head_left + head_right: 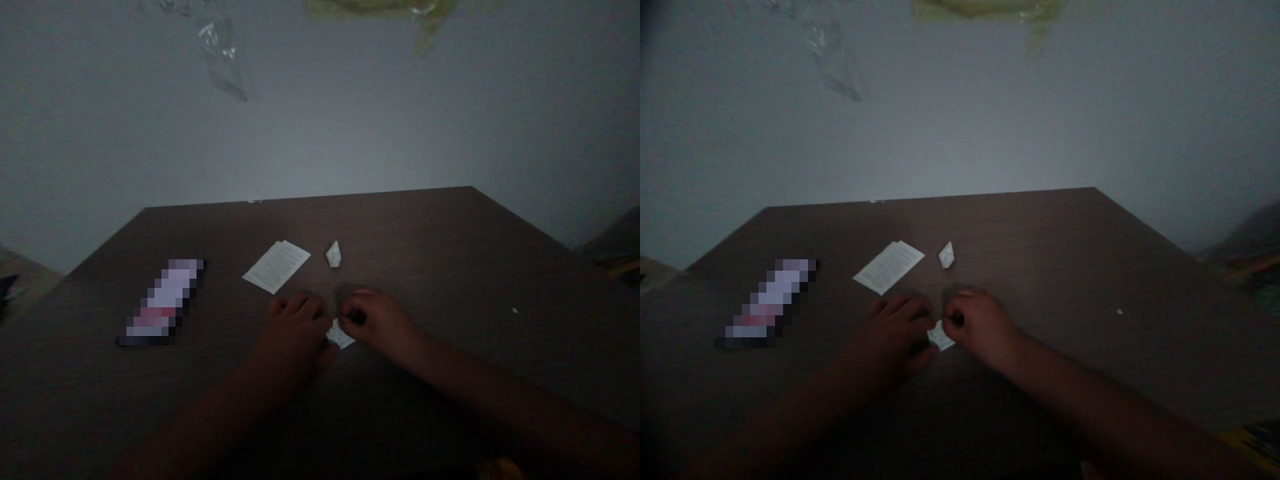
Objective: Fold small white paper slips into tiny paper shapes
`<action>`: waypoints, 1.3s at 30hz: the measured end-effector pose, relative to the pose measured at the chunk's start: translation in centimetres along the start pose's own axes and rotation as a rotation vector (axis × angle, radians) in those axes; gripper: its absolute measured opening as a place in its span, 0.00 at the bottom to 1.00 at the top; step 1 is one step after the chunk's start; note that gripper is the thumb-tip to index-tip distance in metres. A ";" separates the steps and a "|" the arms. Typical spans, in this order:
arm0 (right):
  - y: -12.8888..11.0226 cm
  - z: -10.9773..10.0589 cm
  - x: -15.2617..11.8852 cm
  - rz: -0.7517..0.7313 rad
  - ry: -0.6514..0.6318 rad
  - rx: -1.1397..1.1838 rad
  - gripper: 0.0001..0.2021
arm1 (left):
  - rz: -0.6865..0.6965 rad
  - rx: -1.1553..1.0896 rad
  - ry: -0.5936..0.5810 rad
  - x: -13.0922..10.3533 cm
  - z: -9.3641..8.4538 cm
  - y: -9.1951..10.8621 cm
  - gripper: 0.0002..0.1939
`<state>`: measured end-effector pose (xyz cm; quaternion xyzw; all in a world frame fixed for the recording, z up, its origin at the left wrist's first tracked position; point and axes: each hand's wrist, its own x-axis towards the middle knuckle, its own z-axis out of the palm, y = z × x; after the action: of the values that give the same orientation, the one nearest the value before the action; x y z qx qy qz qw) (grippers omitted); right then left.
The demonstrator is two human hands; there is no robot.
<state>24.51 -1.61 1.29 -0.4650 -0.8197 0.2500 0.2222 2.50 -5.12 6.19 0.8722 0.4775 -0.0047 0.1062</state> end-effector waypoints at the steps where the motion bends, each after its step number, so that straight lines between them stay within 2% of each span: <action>1: 0.0 0.0 0.1 0.006 0.003 0.001 0.07 | 0.000 -0.002 0.010 0.0 0.1 -0.1 0.09; 7: 0.5 0.0 0.7 0.016 0.030 -0.043 0.07 | 0.018 -0.007 0.076 0.0 1.0 -0.5 0.09; 11: 0.8 -0.3 0.6 -0.019 0.010 -0.072 0.06 | 0.013 0.002 0.049 0.1 0.5 -0.2 0.09; 15: 0.5 -0.3 0.0 -0.063 0.009 -0.110 0.11 | -0.008 0.002 0.044 0.2 0.0 0.0 0.11; 23: 0.2 0.2 -0.1 -0.004 0.022 -0.112 0.13 | 0.004 -0.001 0.055 0.3 0.2 0.0 0.11; 39: 0.6 0.5 0.1 0.015 0.029 -0.051 0.15 | 0.032 0.034 0.069 0.2 0.4 -0.2 0.11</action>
<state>24.58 -1.33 0.57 -0.4804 -0.8189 0.2238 0.2202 2.48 -4.92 5.72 0.8811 0.4667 0.0189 0.0749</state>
